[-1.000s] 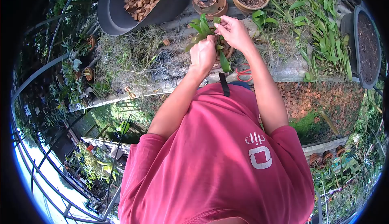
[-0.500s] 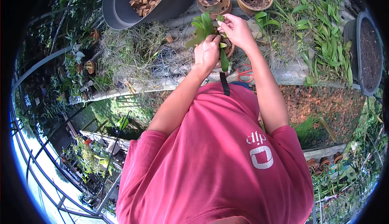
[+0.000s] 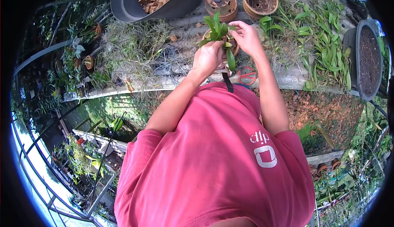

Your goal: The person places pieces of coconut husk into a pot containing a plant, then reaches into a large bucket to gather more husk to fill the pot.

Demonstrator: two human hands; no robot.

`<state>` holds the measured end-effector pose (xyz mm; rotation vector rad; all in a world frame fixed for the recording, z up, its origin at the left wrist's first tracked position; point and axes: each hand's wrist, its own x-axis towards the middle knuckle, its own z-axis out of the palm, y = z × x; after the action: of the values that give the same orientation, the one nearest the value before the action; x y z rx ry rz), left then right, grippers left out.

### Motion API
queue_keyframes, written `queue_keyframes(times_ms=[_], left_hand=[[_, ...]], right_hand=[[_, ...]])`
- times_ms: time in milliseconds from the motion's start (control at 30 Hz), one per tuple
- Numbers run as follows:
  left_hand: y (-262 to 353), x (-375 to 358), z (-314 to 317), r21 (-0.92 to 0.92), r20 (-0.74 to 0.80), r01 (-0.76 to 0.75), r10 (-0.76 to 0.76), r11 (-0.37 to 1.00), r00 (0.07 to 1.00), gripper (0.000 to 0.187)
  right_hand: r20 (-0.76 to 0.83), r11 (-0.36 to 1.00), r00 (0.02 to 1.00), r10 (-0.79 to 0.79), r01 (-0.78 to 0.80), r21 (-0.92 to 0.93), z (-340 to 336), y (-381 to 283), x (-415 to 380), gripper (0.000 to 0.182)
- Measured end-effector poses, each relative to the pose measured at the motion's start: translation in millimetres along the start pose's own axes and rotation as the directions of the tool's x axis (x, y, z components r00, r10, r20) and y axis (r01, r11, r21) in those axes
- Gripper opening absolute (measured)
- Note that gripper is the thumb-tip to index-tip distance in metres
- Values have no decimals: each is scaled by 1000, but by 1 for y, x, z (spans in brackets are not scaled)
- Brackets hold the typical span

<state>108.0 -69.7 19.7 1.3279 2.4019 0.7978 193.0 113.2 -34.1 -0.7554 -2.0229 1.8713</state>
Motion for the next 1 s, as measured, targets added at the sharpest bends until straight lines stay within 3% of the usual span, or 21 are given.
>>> queue_keyframes(times_ms=[33,67,167,200,300,367,467,600,733,833,900,1000], left_hand=[[3,-7,-9,-57,-74,-19,15,998,997,24],[6,-11,-18,-86,-30,116,-119,990,992,29],[7,2,-35,18,-389,-45,49,999,920,33],[4,8,-39,83,-363,2,28,997,931,53],[3,28,-42,266,-277,-39,116,963,954,55],[-11,35,-27,206,-47,0,10,979,999,41],[-22,33,-19,172,11,-39,38,984,999,33],[-25,4,-29,98,41,-162,159,982,986,28],[-27,-15,-27,-30,41,-180,181,983,983,42],[-32,-20,-25,-137,37,-168,174,976,984,54],[-33,-22,-27,-178,54,-161,173,971,983,56],[-38,-13,-35,-429,127,16,43,903,991,59]], right_hand=[[-14,1000,1000,12,-12,8,0,0,-4,28],[-3,997,999,52,-52,48,1,0,-6,29],[-49,962,997,64,-48,269,9,2,-2,32],[-40,966,997,71,-59,251,10,3,1,32],[-77,963,997,0,21,270,20,8,5,28],[-154,995,988,-9,25,101,21,14,5,24],[-205,999,978,-26,19,-37,18,19,3,20],[-179,984,980,89,-114,-137,12,14,-10,21],[-106,998,992,61,-63,-14,16,23,-11,20],[-143,991,987,78,-93,-98,19,24,-9,21],[-97,994,991,94,-99,-48,17,17,-7,25],[-64,996,994,89,-89,8,19,4,1,27]])
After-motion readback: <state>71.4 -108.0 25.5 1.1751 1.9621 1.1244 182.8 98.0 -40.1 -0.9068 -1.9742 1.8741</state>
